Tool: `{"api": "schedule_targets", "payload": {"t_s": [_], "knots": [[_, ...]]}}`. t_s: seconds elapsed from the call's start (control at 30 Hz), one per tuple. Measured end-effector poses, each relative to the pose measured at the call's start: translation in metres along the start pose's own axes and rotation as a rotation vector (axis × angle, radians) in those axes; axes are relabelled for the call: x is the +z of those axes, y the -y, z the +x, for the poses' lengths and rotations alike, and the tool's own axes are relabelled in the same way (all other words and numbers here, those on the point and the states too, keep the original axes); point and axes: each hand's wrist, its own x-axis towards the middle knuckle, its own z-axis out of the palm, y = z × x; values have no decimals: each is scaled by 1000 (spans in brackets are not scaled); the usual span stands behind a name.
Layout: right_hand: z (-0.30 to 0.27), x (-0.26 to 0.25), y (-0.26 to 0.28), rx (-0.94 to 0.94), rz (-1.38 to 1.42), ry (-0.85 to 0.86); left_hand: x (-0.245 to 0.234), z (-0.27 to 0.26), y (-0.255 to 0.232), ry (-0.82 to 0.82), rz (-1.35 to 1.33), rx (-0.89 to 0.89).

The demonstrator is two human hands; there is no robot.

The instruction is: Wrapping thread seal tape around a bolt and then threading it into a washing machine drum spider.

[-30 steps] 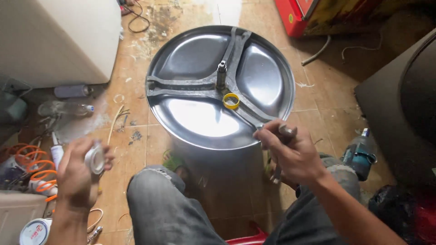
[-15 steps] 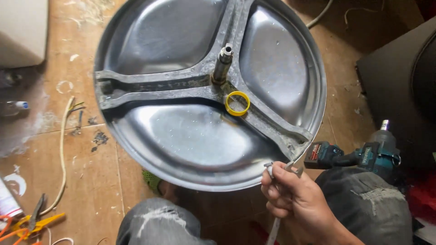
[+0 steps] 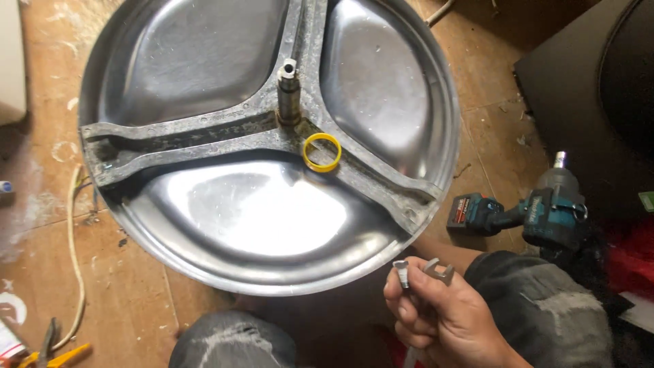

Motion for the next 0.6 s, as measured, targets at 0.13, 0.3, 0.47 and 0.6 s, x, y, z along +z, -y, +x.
{"api": "schedule_targets", "payload": {"t_s": [0.13,0.3,0.47,0.6], "knots": [[-35,5,-2,-135,-42,104,-25,97,-300,21,-75,147],[-67,5,-21,-246,8,278,-108,7,-599,351,-221,272],[-97,1,-32,-342,-117,493,-105,-70,-698,1274,-323,841],[-107,-24,-43,-205,-46,451,-107,-90,-710,1386,-350,774]]}}
